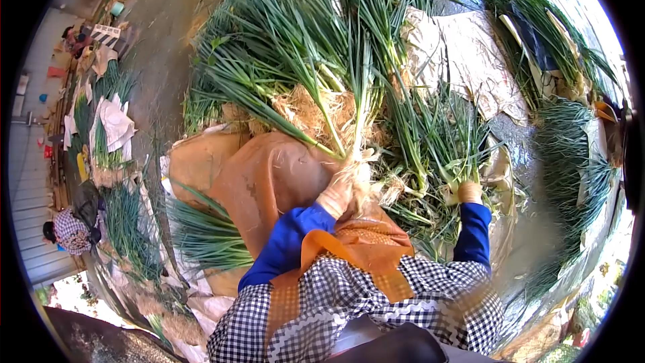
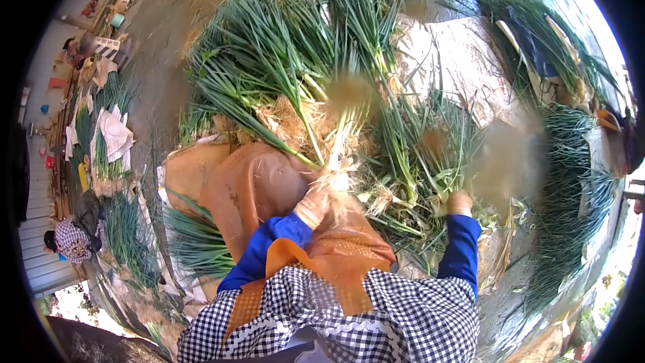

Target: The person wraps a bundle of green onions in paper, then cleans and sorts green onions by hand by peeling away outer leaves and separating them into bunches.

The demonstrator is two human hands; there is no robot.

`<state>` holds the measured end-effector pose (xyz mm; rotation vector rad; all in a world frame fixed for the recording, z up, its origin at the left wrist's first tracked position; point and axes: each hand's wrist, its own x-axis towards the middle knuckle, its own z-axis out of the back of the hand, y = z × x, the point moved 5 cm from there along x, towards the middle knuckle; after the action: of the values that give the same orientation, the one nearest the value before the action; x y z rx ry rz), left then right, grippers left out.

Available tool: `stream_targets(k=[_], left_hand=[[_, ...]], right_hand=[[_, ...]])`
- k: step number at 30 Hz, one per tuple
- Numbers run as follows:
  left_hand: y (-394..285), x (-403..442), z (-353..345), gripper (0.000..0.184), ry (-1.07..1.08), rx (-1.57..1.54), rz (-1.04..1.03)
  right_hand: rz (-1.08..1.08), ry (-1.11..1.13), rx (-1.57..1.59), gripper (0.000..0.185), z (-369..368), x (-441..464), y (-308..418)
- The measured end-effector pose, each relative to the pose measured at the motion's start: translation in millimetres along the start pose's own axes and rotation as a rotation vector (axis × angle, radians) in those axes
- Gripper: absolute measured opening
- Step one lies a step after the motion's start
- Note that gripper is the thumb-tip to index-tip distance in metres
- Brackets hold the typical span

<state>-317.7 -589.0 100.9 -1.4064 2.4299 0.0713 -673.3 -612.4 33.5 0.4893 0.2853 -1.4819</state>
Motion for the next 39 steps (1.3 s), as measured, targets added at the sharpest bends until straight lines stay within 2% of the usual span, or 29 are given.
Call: stream_targets(k=[1, 2, 3, 4, 5, 6, 8, 10, 12, 14, 15, 16, 17, 18, 20, 21, 22, 24, 25, 26, 27, 28, 30, 32, 34, 35, 37, 38, 39], left_hand=[[-5, -1, -5, 0.023, 0.117, -0.087, 0.052], [-14, -4, -19, 0.022, 0.232, -0.17, 0.103], [-31, -14, -42, 0.021, 0.153, -0.081, -0.017], [-49, -27, -70, 0.02, 0.069, 0.012, -0.13], [-61, -37, -89, 0.019, 0.056, -0.083, -0.146], [-80, -35, -108, 0.021, 0.436, 0.096, -0.178], [-97, -41, -107, 0.019, 0.372, 0.142, -0.28], [-92, -40, -91, 0.021, 0.002, 0.03, -0.218], [-95, -26, -20, 0.02, -0.247, 0.299, -0.305], [-77, -13, -12, 0.021, -0.291, 0.361, -0.327], [-67, -6, 9, 0.025, -0.392, 0.375, -0.308], [-55, -2, 20, 0.03, -0.496, 0.38, -0.285], [-45, 1, 16, 0.037, -0.482, 0.377, -0.282], [-29, 4, 17, 0.033, -0.483, 0.358, -0.176], [6, 11, 19, 0.024, -0.471, 0.307, 0.012], [22, 12, 19, 0.02, -0.459, 0.38, -0.013], [33, 12, 18, 0.02, -0.472, 0.392, 0.01], [38, 12, 26, 0.019, -0.496, 0.325, 0.056], [36, 10, 31, 0.018, -0.561, 0.373, 0.012], [32, 8, 35, 0.017, -0.625, 0.424, -0.037], [32, 12, 38, 0.017, -0.595, 0.4, -0.101], [34, 12, 51, 0.018, -0.554, 0.298, -0.042], [29, 18, 70, 0.017, -0.551, 0.322, -0.089], [21, 12, 48, 0.017, -0.621, 0.342, -0.164], [21, 14, 58, 0.017, -0.581, 0.234, -0.173], [22, 13, 54, 0.017, -0.48, 0.172, -0.108], [23, 13, 50, 0.015, -0.52, 0.176, -0.116], [20, 13, 49, 0.014, -0.565, 0.177, -0.135], [18, 10, 40, 0.014, -0.551, 0.253, -0.213]], right_hand=[[0.079, -0.009, -0.329, 0.038, -18, 10, -3], [0.124, -0.042, -0.153, 0.039, -17, 30, 25], [0.0, -0.001, 0.046, 0.039, 20, 36, 81], [0.073, 0.023, 0.132, 0.047, 26, 54, 120], [0.089, 0.028, 0.305, 0.045, 47, 65, 164], [0.097, 0.03, 0.474, 0.04, 46, 91, 187], [0.054, -0.226, 0.664, 0.038, 14, 161, 204], [-0.123, -0.262, 0.503, 0.041, 9, 203, 214], [-0.079, -0.123, 0.585, 0.041, 12, 210, 223], [-0.024, -0.178, 0.716, 0.037, 31, 199, 225], [-0.013, -0.165, 0.71, 0.035, 37, 189, 222], [0.11, -0.049, 0.89, 0.031, 41, 171, 218], [0.18, 0.024, 1.156, 0.027, 54, 140, 217], [0.245, 0.098, 1.427, 0.025, 64, 108, 220], [0.223, 0.15, 1.604, 0.02, 59, 66, 221], [0.144, 0.159, 1.64, 0.019, 41, 61, 218], [0.23, 0.101, 1.546, 0.019, 45, 52, 219], [0.136, -0.022, 1.576, 0.018, 17, 60, 213], [0.2, -0.267, 1.081, 0.018, 37, 46, 212], [0.154, -0.107, 1.014, 0.018, 57, 24, 221], [0.199, 0.041, 1.194, 0.017, 60, 2, 229], [0.238, 0.2, 1.367, 0.016, 59, -23, 235], [0.681, 0.31, 0.935, 0.011, 88, -65, 221], [0.366, 0.466, 1.373, 0.011, 85, -82, 172], [0.097, 0.42, 1.158, 0.018, 67, -65, 99], [0.09, 0.415, 1.161, 0.018, 60, -60, 89], [-0.044, 0.153, -0.212, 0.032, 43, -34, 58], [0.193, -0.087, 0.14, 0.034, 20, -5, 65], [0.008, -0.044, 0.538, 0.037, 68, -15, 117]])
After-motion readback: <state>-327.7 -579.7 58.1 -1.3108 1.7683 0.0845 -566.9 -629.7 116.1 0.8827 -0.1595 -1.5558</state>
